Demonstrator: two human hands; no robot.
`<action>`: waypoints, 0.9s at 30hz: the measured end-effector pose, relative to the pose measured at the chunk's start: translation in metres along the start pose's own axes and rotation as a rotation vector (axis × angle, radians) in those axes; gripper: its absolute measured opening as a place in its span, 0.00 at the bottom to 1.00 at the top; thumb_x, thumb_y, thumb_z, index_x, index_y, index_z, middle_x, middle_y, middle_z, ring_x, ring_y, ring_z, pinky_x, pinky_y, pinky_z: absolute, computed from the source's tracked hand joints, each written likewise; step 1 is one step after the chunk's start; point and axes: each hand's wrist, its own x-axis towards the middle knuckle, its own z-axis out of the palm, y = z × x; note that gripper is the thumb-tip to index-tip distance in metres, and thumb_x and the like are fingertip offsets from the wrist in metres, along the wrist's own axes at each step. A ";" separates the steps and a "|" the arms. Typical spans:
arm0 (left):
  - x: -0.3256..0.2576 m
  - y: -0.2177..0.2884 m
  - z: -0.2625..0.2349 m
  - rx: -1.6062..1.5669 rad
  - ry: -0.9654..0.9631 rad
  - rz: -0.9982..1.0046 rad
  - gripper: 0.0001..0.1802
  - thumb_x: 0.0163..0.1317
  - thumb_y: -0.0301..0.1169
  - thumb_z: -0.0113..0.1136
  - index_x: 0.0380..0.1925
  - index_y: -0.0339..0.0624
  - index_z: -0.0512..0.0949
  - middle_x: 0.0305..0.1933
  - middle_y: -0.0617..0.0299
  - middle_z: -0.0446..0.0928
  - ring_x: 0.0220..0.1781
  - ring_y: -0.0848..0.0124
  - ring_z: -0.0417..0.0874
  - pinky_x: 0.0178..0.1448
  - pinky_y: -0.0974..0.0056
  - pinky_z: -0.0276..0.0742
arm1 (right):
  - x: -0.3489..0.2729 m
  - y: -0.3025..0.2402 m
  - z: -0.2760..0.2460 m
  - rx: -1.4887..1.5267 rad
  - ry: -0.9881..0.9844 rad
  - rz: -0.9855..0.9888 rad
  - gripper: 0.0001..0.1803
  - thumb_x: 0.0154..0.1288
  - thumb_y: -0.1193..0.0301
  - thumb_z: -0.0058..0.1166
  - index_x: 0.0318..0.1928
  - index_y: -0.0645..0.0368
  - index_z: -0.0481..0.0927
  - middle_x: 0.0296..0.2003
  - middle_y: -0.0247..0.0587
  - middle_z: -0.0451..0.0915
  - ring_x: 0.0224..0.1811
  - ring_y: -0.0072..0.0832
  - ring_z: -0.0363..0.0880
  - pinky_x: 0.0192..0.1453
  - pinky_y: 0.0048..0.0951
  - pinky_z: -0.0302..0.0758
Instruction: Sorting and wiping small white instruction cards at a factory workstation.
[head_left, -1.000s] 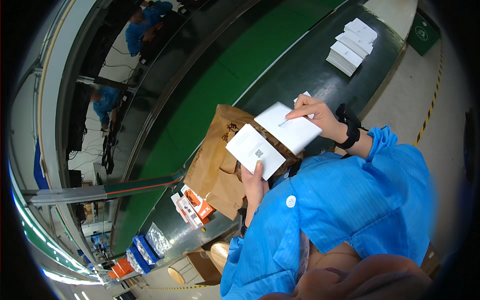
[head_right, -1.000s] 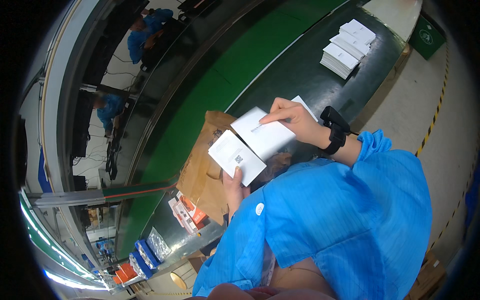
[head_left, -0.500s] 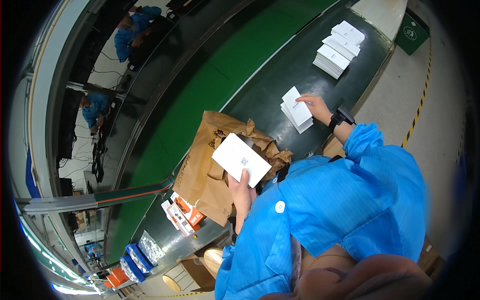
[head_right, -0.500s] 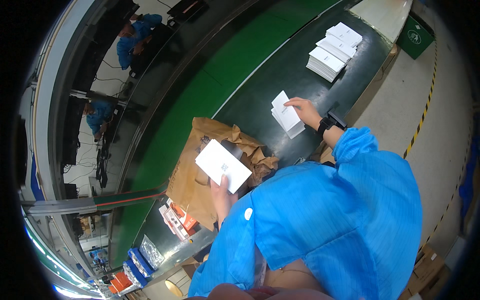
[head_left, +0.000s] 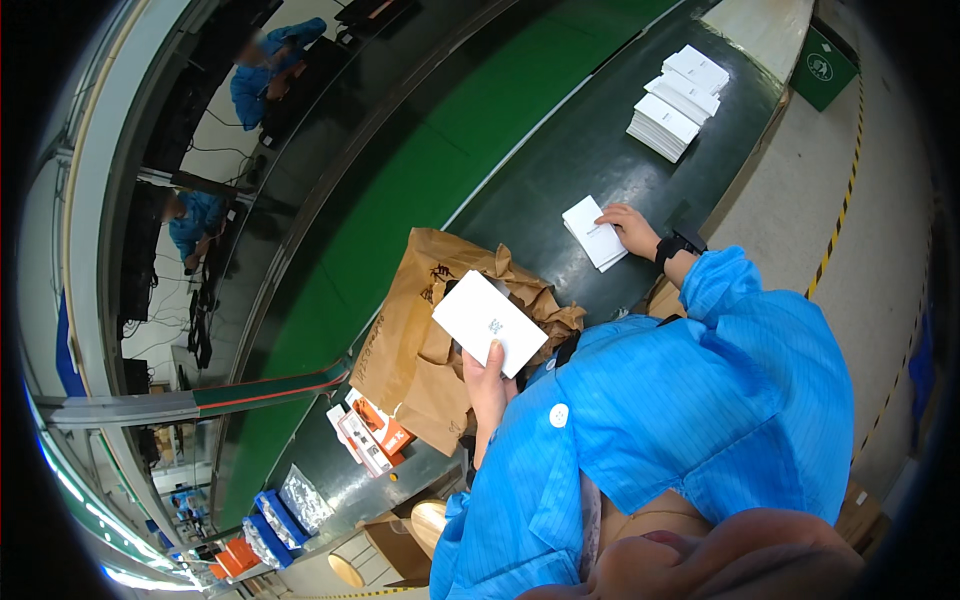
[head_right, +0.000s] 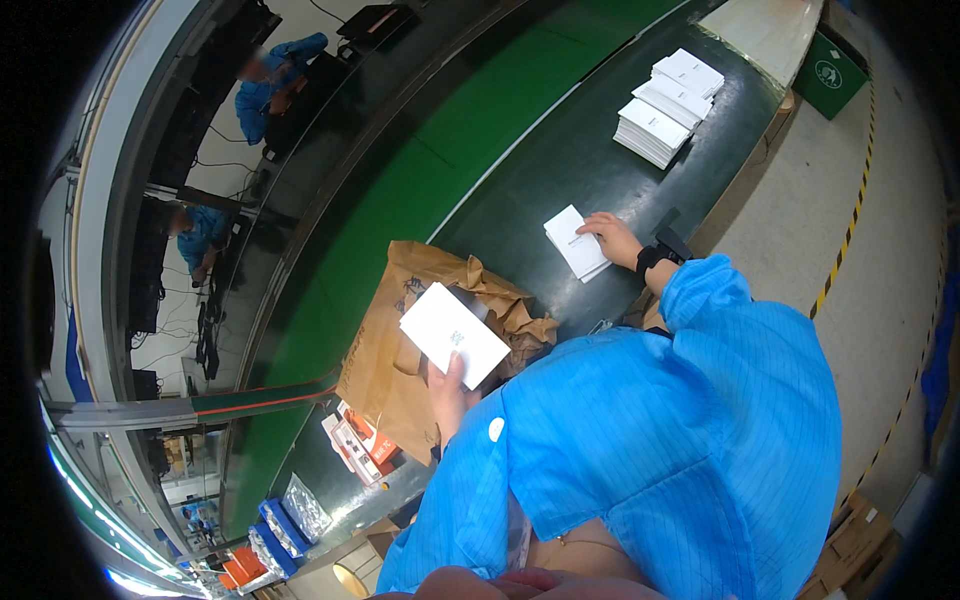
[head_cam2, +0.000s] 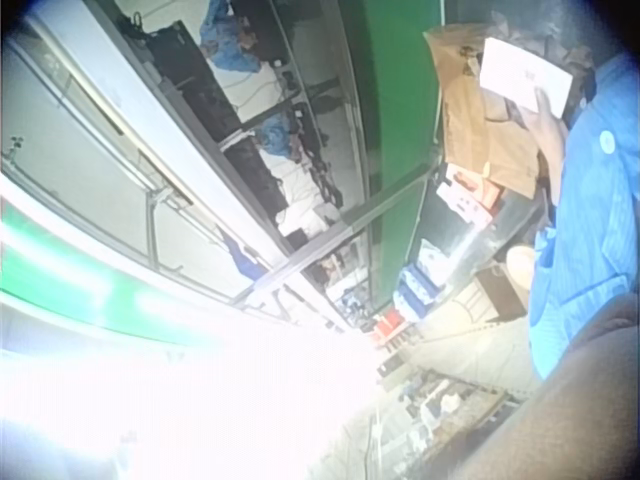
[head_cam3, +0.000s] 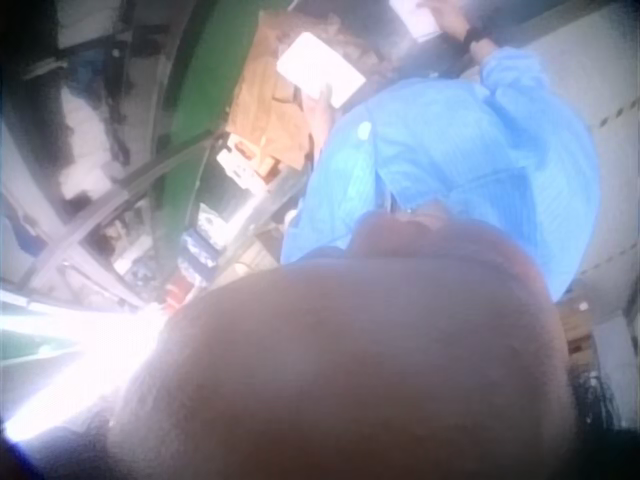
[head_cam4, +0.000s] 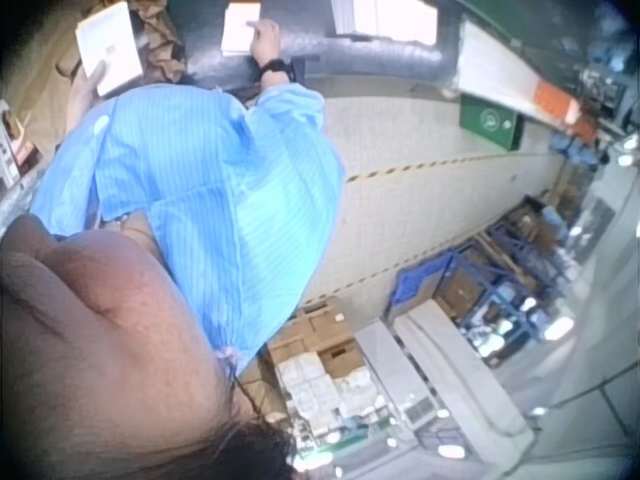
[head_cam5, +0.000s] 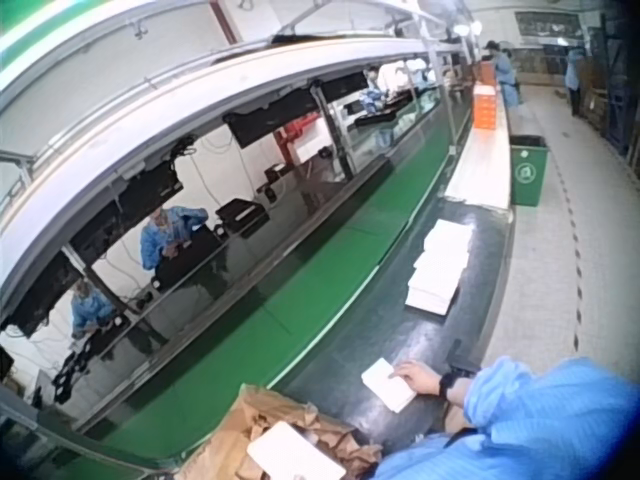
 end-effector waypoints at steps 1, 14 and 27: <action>0.001 -0.002 -0.003 -0.004 -0.003 0.003 0.23 0.55 0.26 0.55 0.49 0.35 0.59 0.48 0.56 0.68 0.49 0.67 0.70 0.54 0.62 0.66 | 0.000 -0.003 0.000 -0.030 0.007 0.000 0.19 0.46 0.86 0.42 0.36 0.55 0.78 0.46 0.43 0.71 0.53 0.41 0.65 0.57 0.33 0.63; -0.002 0.004 0.006 0.000 -0.093 -0.043 0.27 0.53 0.31 0.59 0.50 0.35 0.59 0.48 0.55 0.68 0.50 0.68 0.70 0.54 0.63 0.66 | 0.045 -0.199 -0.062 0.977 -0.503 0.162 0.23 0.60 0.67 0.48 0.55 0.60 0.63 0.51 0.40 0.67 0.53 0.26 0.66 0.54 0.29 0.65; 0.001 0.003 0.016 0.530 -0.129 0.249 0.31 0.49 0.23 0.57 0.52 0.35 0.54 0.52 0.54 0.61 0.56 0.67 0.63 0.59 0.61 0.58 | 0.026 -0.260 -0.060 0.950 -0.617 0.104 0.23 0.49 0.70 0.60 0.47 0.64 0.71 0.42 0.41 0.75 0.46 0.25 0.71 0.50 0.28 0.68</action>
